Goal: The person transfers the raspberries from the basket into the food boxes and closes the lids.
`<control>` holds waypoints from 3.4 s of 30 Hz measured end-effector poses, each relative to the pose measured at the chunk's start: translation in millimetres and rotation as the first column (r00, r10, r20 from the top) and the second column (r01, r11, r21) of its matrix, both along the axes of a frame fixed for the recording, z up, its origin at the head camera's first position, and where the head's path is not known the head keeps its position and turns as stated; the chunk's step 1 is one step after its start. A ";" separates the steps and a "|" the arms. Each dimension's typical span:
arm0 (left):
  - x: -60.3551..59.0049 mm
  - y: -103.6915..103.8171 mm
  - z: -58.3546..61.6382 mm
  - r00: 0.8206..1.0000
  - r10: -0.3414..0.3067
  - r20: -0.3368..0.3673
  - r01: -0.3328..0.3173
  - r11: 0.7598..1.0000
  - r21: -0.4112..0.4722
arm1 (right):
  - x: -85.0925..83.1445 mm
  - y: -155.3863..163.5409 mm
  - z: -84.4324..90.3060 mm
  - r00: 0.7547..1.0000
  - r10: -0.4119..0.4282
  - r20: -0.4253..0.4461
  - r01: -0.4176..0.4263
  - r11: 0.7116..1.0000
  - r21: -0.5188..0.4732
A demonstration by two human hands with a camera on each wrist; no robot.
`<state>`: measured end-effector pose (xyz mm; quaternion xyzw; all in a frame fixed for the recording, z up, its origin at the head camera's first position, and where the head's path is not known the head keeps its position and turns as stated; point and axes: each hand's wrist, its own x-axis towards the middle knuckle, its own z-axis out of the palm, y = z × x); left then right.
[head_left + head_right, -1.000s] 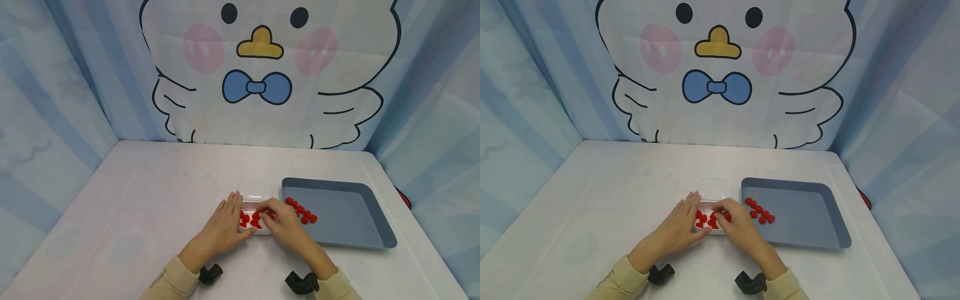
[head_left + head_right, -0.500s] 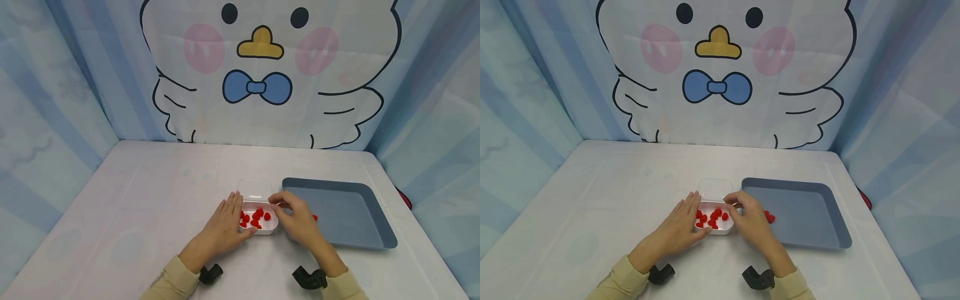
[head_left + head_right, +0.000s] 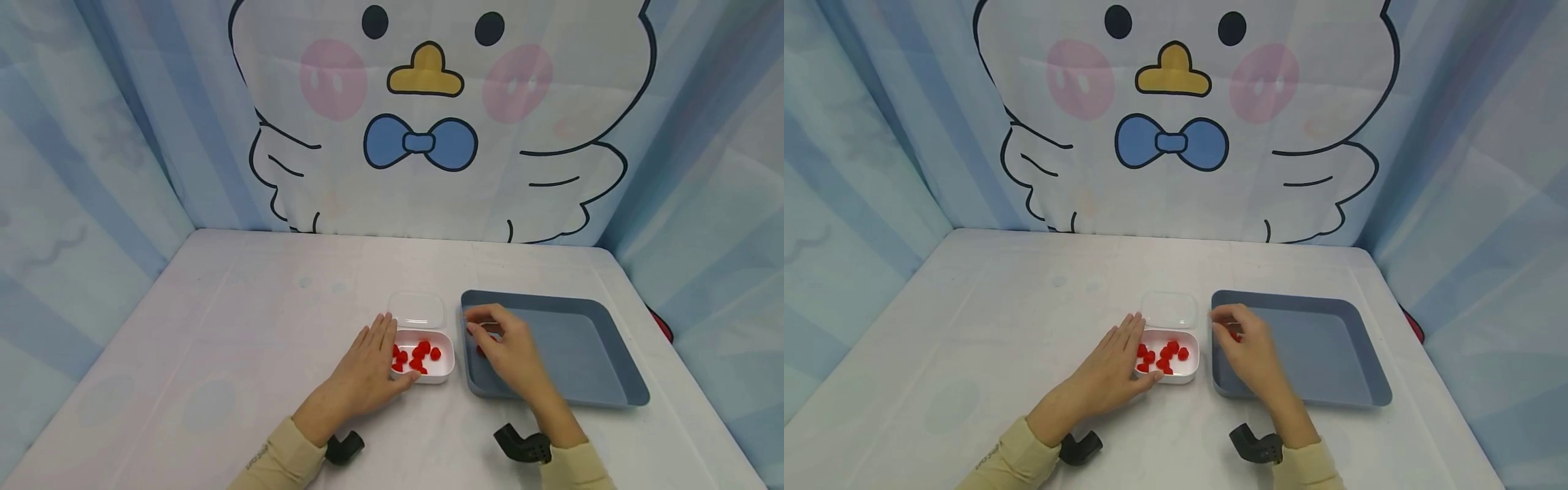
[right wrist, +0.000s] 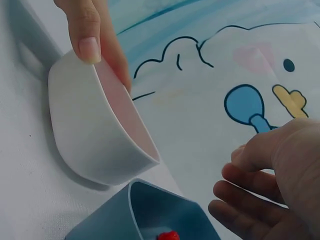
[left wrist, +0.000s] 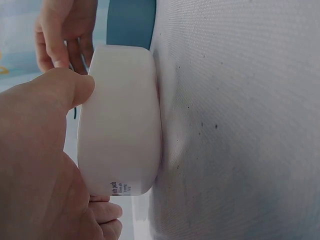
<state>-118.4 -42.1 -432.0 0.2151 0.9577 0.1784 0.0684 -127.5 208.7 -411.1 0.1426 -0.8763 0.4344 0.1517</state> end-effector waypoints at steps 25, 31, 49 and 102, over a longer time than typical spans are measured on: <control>-0.5 0.5 -0.5 1.000 0.005 0.006 -0.005 1.000 0.007 | -5.8 34.9 -3.8 0.980 -0.134 0.148 0.125 0.990 0.071; -0.4 0.3 0.6 1.000 0.004 0.004 -0.004 1.000 0.004 | -6.1 41.2 -4.0 0.976 -0.154 0.153 0.145 0.987 0.071; 0.7 -0.3 -0.9 1.000 0.008 0.006 -0.008 1.000 -0.009 | -5.9 60.5 -5.1 0.972 -0.173 0.158 0.156 0.981 0.113; 1.0 -0.7 0.2 1.000 0.006 0.012 -0.006 1.000 0.013 | -4.1 83.7 -12.1 0.921 0.060 0.385 -0.128 0.979 0.156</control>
